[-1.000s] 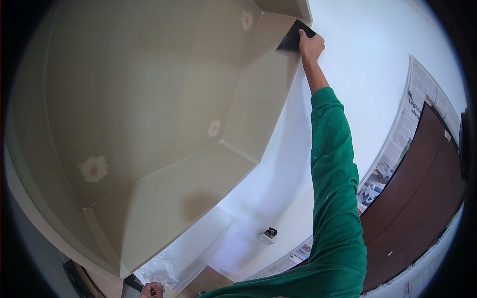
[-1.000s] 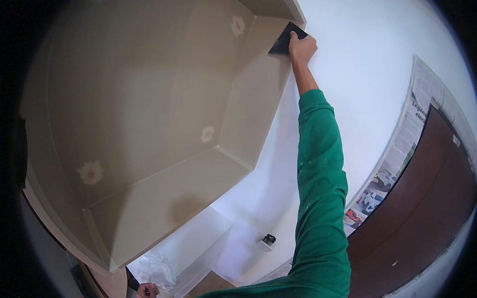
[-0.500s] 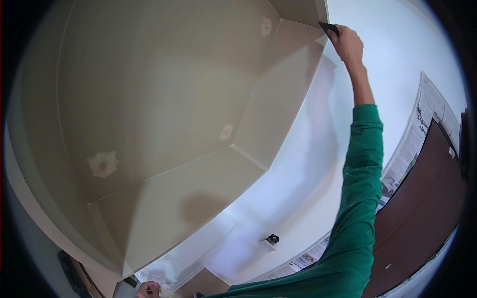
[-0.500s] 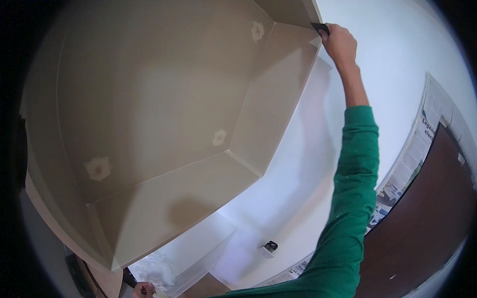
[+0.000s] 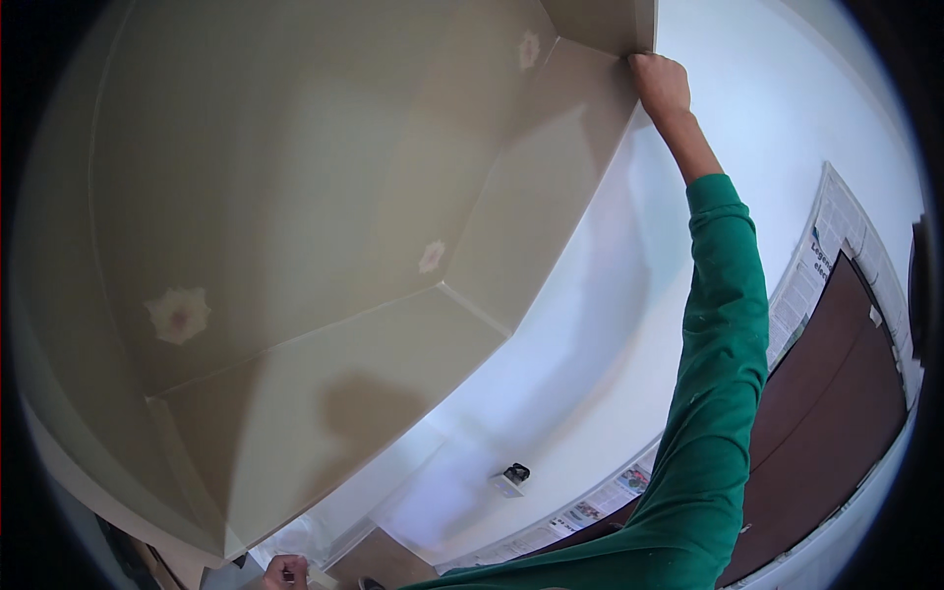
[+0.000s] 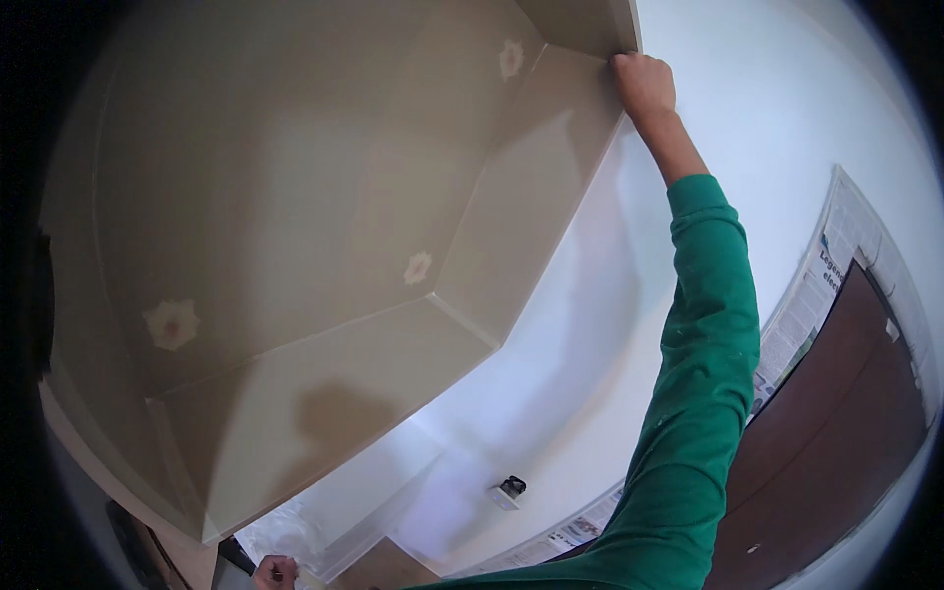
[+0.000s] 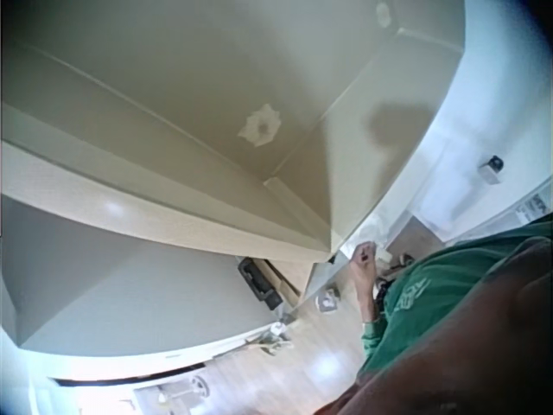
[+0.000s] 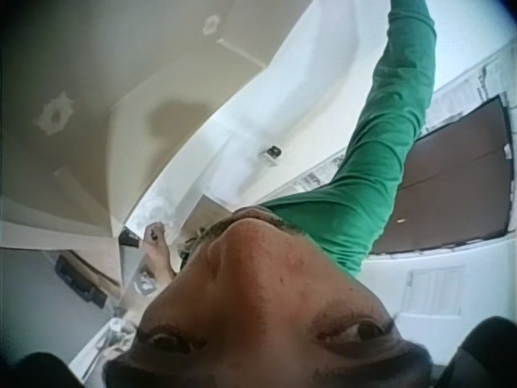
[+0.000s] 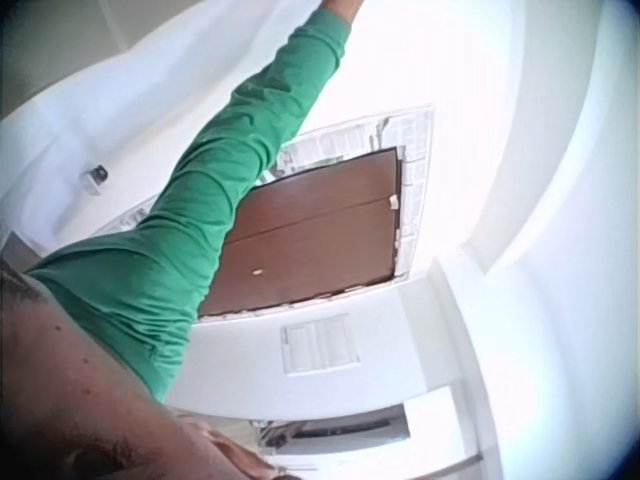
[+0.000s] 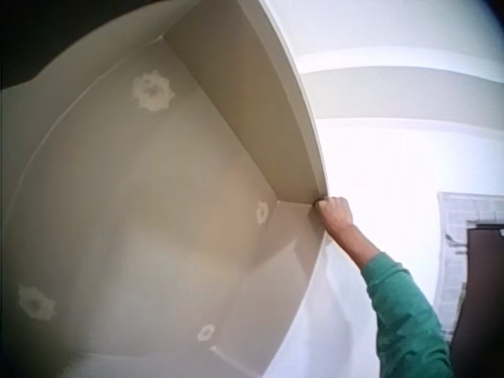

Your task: The person applies masking tape to the inside corner and edges of a cabinet shelf and uses a metal spreader tool to smooth the tape firmly into the corner.

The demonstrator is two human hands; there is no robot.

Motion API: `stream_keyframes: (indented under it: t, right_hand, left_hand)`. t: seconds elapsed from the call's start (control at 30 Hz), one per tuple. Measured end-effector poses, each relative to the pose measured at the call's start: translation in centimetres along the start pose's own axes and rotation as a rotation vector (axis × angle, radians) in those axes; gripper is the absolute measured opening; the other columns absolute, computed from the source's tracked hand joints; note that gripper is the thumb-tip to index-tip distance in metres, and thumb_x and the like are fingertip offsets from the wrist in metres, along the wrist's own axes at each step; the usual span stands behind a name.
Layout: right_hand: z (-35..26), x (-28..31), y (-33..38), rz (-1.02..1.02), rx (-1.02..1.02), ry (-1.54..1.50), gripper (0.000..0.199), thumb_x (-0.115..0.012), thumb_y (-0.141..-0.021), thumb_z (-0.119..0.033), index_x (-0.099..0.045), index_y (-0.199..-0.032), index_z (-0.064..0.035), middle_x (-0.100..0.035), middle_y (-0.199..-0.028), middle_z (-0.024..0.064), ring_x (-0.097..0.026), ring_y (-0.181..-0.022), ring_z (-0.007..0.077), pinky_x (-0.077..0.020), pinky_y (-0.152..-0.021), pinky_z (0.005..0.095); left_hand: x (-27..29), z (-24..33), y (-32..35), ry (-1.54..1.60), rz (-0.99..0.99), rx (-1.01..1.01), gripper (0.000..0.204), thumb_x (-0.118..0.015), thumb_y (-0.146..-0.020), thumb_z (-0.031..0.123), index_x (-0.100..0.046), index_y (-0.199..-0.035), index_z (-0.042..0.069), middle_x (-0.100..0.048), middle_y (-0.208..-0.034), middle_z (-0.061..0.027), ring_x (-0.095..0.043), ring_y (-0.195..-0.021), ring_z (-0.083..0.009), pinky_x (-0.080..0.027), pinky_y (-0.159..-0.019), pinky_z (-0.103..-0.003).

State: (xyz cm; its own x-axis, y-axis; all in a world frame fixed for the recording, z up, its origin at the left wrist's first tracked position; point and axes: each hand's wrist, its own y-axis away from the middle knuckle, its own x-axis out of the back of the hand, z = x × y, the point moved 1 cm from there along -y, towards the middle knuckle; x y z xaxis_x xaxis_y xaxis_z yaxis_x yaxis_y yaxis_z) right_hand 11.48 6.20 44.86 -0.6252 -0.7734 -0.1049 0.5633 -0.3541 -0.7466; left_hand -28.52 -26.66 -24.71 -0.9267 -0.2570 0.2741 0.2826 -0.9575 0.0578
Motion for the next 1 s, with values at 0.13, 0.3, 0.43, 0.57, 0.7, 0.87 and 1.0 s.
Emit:
stream_keyframes:
  t: [0.13,0.3,0.43,0.57,0.7,0.87,1.0]
  right_hand:
    - [0.3,0.7,-0.4,-0.028,-0.025,-0.044,0.017,-0.056,-0.092,-0.013,-0.073,-0.093,-0.0126,-0.074,-0.090,0.0129,-0.074,-0.084,0.0314,-0.0591,-0.072,0.0437]
    - [1.1,0.4,-0.3,0.033,-0.051,-0.046,0.016,-0.056,-0.092,-0.013,-0.073,-0.093,-0.0127,-0.074,-0.090,0.0122,-0.074,-0.084,0.0314,-0.0589,-0.071,0.0437]
    - [0.9,-0.3,-0.3,0.047,-0.013,-0.024,0.015,-0.057,-0.092,-0.013,-0.072,-0.091,-0.0127,-0.074,-0.088,0.0119,-0.074,-0.083,0.0311,-0.0590,-0.070,0.0433]
    - [0.4,0.3,-0.6,-0.027,-0.009,0.012,0.014,-0.057,-0.091,-0.013,-0.071,-0.089,-0.0127,-0.074,-0.087,0.0120,-0.074,-0.083,0.0312,-0.0591,-0.070,0.0429]
    - [0.5,1.0,-1.3,-0.030,0.030,0.035,0.014,-0.057,-0.092,-0.012,-0.071,-0.090,-0.0119,-0.074,-0.087,0.0124,-0.074,-0.084,0.0316,-0.0593,-0.070,0.0433]
    - [0.1,1.3,-1.3,-0.014,0.015,0.034,0.014,-0.057,-0.091,-0.011,-0.071,-0.089,-0.0112,-0.074,-0.088,0.0130,-0.074,-0.085,0.0313,-0.0597,-0.071,0.0431]
    - [-0.1,0.7,-1.5,-0.049,0.017,0.089,0.013,-0.058,-0.090,-0.010,-0.071,-0.087,-0.0110,-0.074,-0.087,0.0131,-0.074,-0.085,0.0303,-0.0602,-0.071,0.0419]
  left_hand:
    - [0.1,-0.7,0.0,-0.004,0.015,-0.003,0.031,-0.059,-0.104,0.027,-0.067,-0.108,-0.003,-0.071,-0.091,-0.0146,-0.066,-0.083,-0.0206,-0.052,-0.076,-0.034]
    - [-0.2,-1.8,-0.7,0.049,0.016,0.005,0.033,-0.060,-0.103,0.030,-0.067,-0.108,-0.002,-0.069,-0.088,-0.0122,-0.063,-0.081,-0.0191,-0.051,-0.075,-0.034]
    - [-0.2,-1.5,-0.9,0.015,0.005,0.019,0.034,-0.061,-0.103,0.031,-0.067,-0.108,-0.002,-0.069,-0.088,-0.0125,-0.063,-0.082,-0.0189,-0.051,-0.076,-0.034]
    - [-0.1,-0.6,-0.7,0.001,0.004,0.047,0.034,-0.061,-0.103,0.030,-0.068,-0.108,-0.002,-0.069,-0.088,-0.0128,-0.063,-0.083,-0.0189,-0.051,-0.077,-0.034]
    - [-0.5,-1.8,-0.7,0.026,0.010,0.028,0.032,-0.061,-0.103,0.029,-0.068,-0.108,-0.002,-0.070,-0.089,-0.0125,-0.063,-0.082,-0.0188,-0.052,-0.077,-0.034]
    - [0.1,-0.6,-0.7,-0.040,-0.007,0.014,0.029,-0.059,-0.103,0.027,-0.068,-0.110,0.000,-0.071,-0.091,-0.0144,-0.067,-0.083,-0.0222,-0.053,-0.078,-0.035]
    - [0.2,-0.2,-0.8,-0.036,-0.014,0.003,0.028,-0.058,-0.104,0.027,-0.068,-0.110,0.001,-0.072,-0.093,-0.0155,-0.070,-0.086,-0.0258,-0.054,-0.079,-0.036]
